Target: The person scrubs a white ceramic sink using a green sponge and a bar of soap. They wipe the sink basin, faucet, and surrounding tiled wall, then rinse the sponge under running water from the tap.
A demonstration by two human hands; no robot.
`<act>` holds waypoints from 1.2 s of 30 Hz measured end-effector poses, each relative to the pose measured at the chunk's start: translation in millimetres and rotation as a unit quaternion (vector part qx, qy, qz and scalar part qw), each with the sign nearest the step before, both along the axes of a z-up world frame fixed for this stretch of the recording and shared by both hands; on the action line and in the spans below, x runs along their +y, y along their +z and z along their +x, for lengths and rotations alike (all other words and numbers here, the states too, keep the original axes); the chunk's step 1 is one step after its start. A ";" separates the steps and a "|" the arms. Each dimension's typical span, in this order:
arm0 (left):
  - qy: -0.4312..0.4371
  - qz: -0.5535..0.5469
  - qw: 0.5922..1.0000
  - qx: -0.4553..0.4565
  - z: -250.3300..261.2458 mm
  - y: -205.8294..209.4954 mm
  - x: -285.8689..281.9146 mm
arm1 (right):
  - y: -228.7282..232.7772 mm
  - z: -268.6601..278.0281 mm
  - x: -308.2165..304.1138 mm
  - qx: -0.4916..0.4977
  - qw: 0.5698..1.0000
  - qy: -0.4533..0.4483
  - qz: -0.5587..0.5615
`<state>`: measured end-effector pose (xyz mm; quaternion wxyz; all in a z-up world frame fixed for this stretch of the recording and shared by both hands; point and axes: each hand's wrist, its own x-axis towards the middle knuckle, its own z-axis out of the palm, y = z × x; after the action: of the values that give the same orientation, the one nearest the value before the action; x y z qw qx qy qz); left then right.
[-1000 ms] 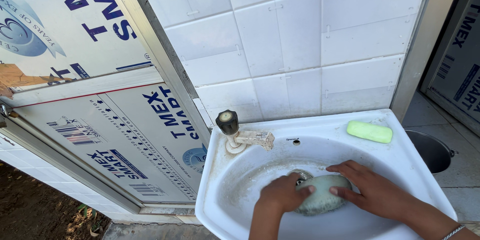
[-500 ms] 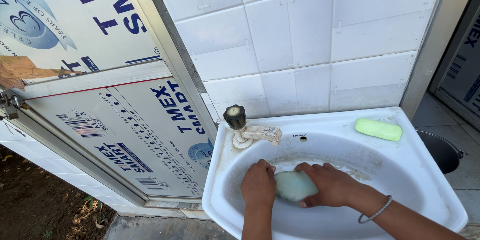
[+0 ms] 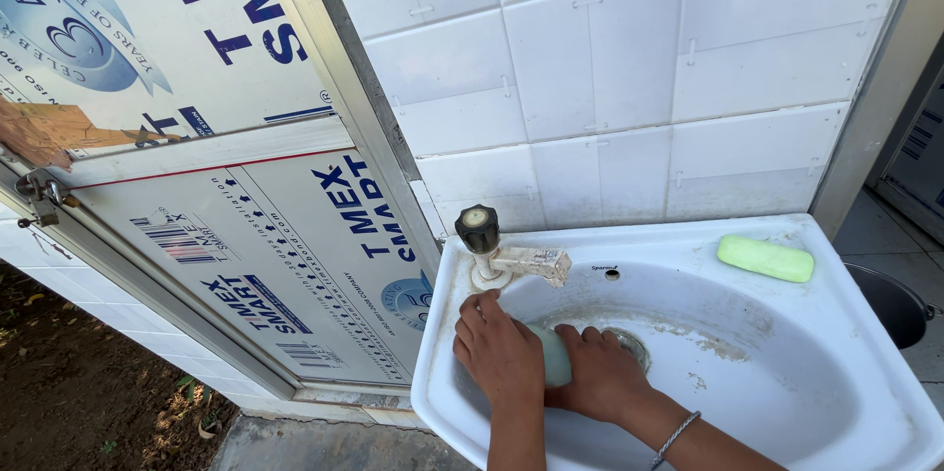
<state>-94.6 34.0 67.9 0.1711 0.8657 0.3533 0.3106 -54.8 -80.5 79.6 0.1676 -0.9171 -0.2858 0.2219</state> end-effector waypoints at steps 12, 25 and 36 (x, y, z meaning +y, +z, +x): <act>0.065 0.034 0.996 0.051 1.2 -22.8 13.0 | -14.1 15.0 -6.0 0.033 0.995 -0.082 0.036; -0.061 -0.270 0.961 0.029 -15.5 16.6 -11.6 | -22.8 28.2 2.9 0.315 0.873 -0.176 0.328; -0.031 -0.225 0.968 -0.110 -42.1 43.7 2.2 | -10.4 21.1 4.6 0.505 0.701 -0.001 0.504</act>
<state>-136.7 36.2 111.5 0.4089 0.7760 0.3663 0.3106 -33.7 -75.9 69.2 0.7239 -0.4471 -0.2263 0.4742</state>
